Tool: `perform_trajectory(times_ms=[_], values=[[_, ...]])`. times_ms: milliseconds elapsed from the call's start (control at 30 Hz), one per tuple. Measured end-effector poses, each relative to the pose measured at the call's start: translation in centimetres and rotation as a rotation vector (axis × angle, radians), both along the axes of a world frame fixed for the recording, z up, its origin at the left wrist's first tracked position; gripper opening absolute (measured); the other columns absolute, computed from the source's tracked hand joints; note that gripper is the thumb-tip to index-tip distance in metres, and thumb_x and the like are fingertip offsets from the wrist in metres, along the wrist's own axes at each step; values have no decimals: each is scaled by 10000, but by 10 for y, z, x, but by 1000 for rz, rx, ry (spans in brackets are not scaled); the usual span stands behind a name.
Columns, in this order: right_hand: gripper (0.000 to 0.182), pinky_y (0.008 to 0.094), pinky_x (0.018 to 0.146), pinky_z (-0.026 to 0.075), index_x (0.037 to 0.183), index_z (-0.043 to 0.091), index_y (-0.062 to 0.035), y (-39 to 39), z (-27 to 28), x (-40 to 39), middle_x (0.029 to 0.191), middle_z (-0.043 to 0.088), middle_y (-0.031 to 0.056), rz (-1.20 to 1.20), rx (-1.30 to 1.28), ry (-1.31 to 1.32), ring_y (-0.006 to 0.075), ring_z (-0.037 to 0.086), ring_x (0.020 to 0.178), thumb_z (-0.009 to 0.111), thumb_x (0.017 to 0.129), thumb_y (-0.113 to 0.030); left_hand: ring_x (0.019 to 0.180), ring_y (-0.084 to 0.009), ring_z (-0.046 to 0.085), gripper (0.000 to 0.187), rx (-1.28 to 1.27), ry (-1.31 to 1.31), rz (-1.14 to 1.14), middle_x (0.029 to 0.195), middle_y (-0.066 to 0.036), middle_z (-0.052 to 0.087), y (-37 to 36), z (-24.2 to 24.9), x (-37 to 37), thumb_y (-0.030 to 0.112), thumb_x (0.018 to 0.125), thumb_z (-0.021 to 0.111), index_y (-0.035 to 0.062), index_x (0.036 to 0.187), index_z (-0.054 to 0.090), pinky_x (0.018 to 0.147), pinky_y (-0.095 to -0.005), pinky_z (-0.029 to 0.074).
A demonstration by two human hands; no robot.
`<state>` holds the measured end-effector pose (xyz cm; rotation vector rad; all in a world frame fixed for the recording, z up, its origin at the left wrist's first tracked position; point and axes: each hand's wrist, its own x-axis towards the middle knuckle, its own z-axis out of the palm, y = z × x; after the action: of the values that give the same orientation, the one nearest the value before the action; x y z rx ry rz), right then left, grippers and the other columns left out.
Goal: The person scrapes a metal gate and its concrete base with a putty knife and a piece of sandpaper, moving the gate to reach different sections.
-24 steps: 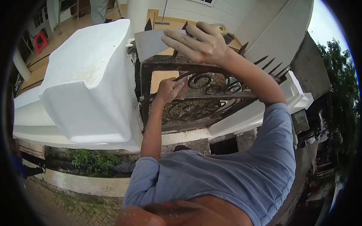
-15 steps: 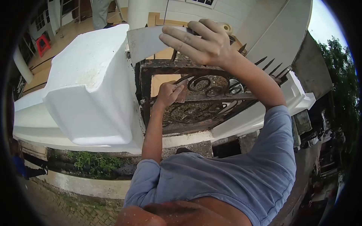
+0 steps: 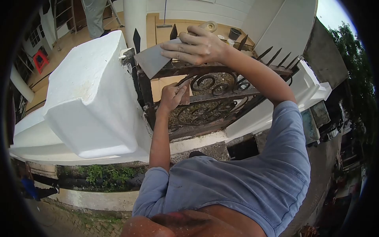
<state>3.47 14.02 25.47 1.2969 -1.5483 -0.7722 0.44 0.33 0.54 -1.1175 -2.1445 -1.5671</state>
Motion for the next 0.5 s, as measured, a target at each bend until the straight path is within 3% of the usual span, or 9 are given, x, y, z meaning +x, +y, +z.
perform_trajectory(times_ms=[33, 100, 133, 167, 233, 300, 400, 433, 500], values=[[398, 275, 702, 473, 1191, 700, -182, 3, 7, 2, 1194, 685, -67, 0, -4, 0, 137, 540, 756, 687, 794, -208, 644, -369, 605, 445, -4, 0, 0, 668, -198, 606, -1, -1, 0, 379, 919, 569, 10, 705, 693, 593, -447, 434], [381, 268, 692, 477, 1187, 703, -184, 8, 27, 7, 1186, 688, -73, -220, -344, 268, 134, 543, 749, 676, 808, -202, 622, -369, 597, 447, 0, -15, -5, 654, -202, 599, -2, 0, 0, 379, 918, 571, 8, 698, 691, 579, -446, 421], [385, 253, 676, 478, 1178, 708, -178, 8, 31, 9, 1178, 692, -74, -162, -423, 277, 130, 547, 743, 674, 795, -180, 622, -369, 597, 447, 1, -18, -2, 654, -202, 599, -2, 0, 1, 379, 918, 571, 8, 698, 691, 579, -446, 421], [385, 253, 676, 478, 1178, 708, -178, 3, 23, 16, 1178, 692, -74, -165, -428, 276, 130, 547, 743, 674, 795, -180, 619, -373, 597, 445, 18, -19, -7, 646, -206, 595, -2, 0, 2, 376, 917, 574, 4, 700, 689, 580, -447, 424], [398, 236, 664, 475, 1166, 715, -166, -22, 2, 32, 1168, 696, -70, 92, -110, 170, 123, 545, 736, 671, 771, -143, 617, -377, 597, 443, 26, -12, -22, 637, -211, 590, 0, 4, -1, 372, 915, 577, 1, 702, 687, 581, -447, 427], [434, 236, 652, 467, 1202, 697, -172, -20, -8, 25, 1165, 697, -66, 99, -59, 99, 120, 540, 736, 662, 772, -122, 620, -387, 599, 434, 75, -27, -46, 624, -216, 584, 1, 2, 1, 360, 913, 581, -10, 709, 683, 585, -453, 431], [510, 259, 605, 448, 1282, 646, -189, 5, 35, -2, 1148, 704, -57, -189, -237, 360, 115, 528, 705, 663, 775, -140, 612, -391, 598, 436, -20, -71, -36, 634, -221, 593, -2, 1, 2, 353, 909, 592, -19, 696, 673, 584, -456, 433], [467, 254, 622, 453, 1236, 676, -185, 10, 43, 4, 1113, 716, -44, -507, -416, 342, 127, 532, 703, 668, 771, -152, 606, -390, 595, 438, -12, -76, -14, 636, -222, 595, -2, 1, 2, 352, 908, 595, -19, 688, 669, 581, -455, 432], [489, 370, 757, 526, 1218, 658, -104, 10, 63, 28, 1218, 649, 163, -291, -762, 118, 313, 627, 838, 594, 770, 83, 584, -383, 587, 441, -16, -88, -7, 620, -221, 586, -2, 4, 5, 345, 907, 600, -21, 668, 659, 568, -457, 425]])
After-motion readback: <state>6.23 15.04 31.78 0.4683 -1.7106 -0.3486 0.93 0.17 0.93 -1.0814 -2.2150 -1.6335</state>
